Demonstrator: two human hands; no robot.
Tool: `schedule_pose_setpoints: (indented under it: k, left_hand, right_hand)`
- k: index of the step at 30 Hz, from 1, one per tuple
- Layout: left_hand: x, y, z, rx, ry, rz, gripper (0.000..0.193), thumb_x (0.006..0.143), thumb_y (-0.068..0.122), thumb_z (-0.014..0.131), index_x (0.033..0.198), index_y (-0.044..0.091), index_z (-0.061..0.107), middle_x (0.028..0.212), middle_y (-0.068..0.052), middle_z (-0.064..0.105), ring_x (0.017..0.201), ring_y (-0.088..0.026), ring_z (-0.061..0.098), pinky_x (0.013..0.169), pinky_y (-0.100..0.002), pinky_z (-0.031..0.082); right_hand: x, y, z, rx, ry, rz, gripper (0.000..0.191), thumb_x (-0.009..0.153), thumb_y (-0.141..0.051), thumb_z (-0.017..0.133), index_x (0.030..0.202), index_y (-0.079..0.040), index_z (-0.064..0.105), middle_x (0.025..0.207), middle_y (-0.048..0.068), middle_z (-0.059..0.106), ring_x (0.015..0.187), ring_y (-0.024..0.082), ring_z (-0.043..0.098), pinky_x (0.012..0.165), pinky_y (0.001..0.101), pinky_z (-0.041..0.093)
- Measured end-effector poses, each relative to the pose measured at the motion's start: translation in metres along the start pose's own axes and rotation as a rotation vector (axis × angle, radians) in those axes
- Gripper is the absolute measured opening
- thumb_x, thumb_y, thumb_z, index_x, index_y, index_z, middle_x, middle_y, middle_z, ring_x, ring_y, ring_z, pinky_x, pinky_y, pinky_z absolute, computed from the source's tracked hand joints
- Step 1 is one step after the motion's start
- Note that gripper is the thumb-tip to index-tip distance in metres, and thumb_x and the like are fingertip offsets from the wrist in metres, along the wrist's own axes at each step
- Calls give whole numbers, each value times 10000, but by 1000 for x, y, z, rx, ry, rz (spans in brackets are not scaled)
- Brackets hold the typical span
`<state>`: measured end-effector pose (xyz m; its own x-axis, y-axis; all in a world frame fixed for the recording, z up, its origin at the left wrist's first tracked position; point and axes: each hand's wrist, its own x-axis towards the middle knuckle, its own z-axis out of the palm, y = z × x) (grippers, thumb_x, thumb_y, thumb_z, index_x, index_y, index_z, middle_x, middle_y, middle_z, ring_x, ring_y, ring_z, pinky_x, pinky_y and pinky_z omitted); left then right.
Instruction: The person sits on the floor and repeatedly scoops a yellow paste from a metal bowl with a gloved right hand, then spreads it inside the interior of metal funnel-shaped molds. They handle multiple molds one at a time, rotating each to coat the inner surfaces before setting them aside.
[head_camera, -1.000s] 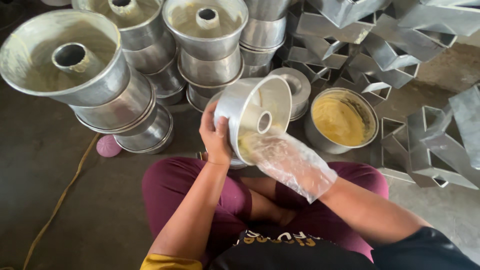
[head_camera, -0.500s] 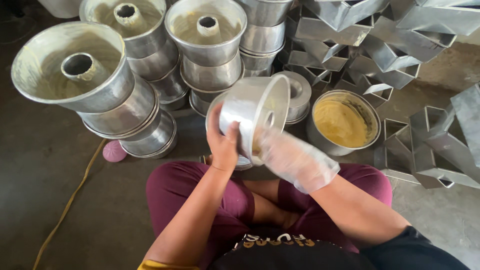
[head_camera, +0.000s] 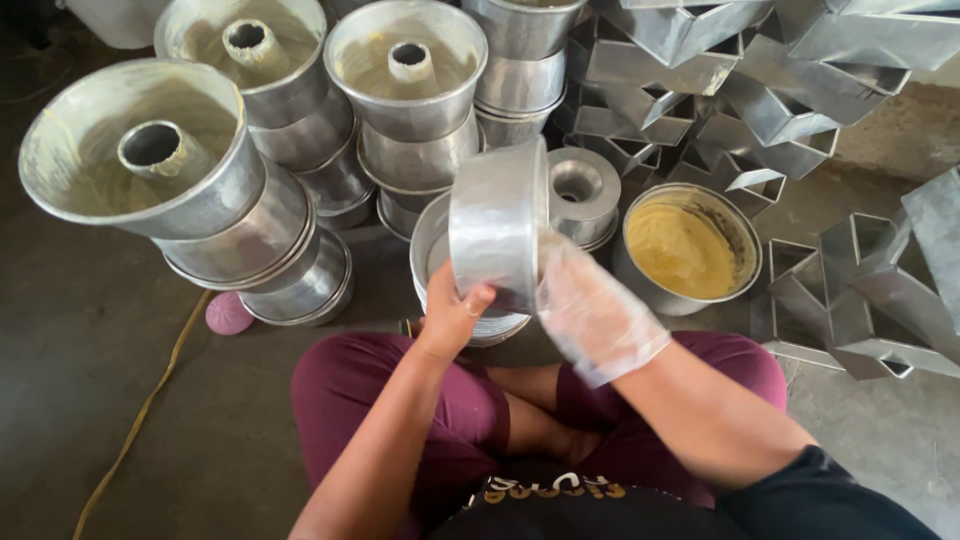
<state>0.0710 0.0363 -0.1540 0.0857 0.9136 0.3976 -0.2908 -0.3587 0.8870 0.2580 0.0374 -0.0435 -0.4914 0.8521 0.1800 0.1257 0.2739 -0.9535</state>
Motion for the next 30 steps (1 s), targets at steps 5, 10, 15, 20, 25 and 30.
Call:
schedule_pose_setpoints:
  k: [5,10,15,20,25,30]
  left_hand:
    - [-13,-58,-18,11,289,14,728,947,668,621,1214,-9,613,1024,-4,643,942,-107,565,842,-266,482]
    - [-5,-81,-27,-184,510,-138,712,1135,538,582,883,-112,435,804,-65,399,747,-163,348,674,-310,299]
    - [22,-50,-17,-624,418,-121,571,1042,522,578,1226,-15,521,1153,-84,576,1062,-216,547,934,-387,447]
    - [46,0,-19,-814,465,-224,604,1013,517,537,1426,77,508,1381,-95,608,1268,-271,599,1084,-452,490]
    - [43,21,-25,-855,485,-303,628,999,571,471,1439,123,495,1400,-95,600,1286,-299,583,1066,-482,495]
    - [44,21,-22,-841,521,-226,636,1017,578,453,1455,118,479,1434,-106,579,1305,-296,581,1080,-482,501]
  right_hand:
    - [-16,8,31,-354,4,-96,403,974,-106,643,1354,0,563,1333,133,624,1215,236,616,1078,375,527]
    - [-3,16,24,70,-210,61,397,980,-99,639,1356,3,561,1339,135,619,1219,237,613,1084,377,526]
    - [16,1,-13,768,-183,183,391,987,-92,635,1358,6,559,1344,137,615,1224,239,610,1090,378,525]
    - [58,-28,-49,580,-135,112,366,991,-86,620,1340,11,571,1320,137,627,1217,236,615,1083,370,520]
    - [67,-40,-47,360,-138,71,342,995,-80,605,1322,16,583,1295,137,639,1210,233,620,1075,363,516]
    - [33,-32,-27,215,-211,81,320,999,-75,590,1303,22,596,1271,137,651,1203,230,625,1068,355,512]
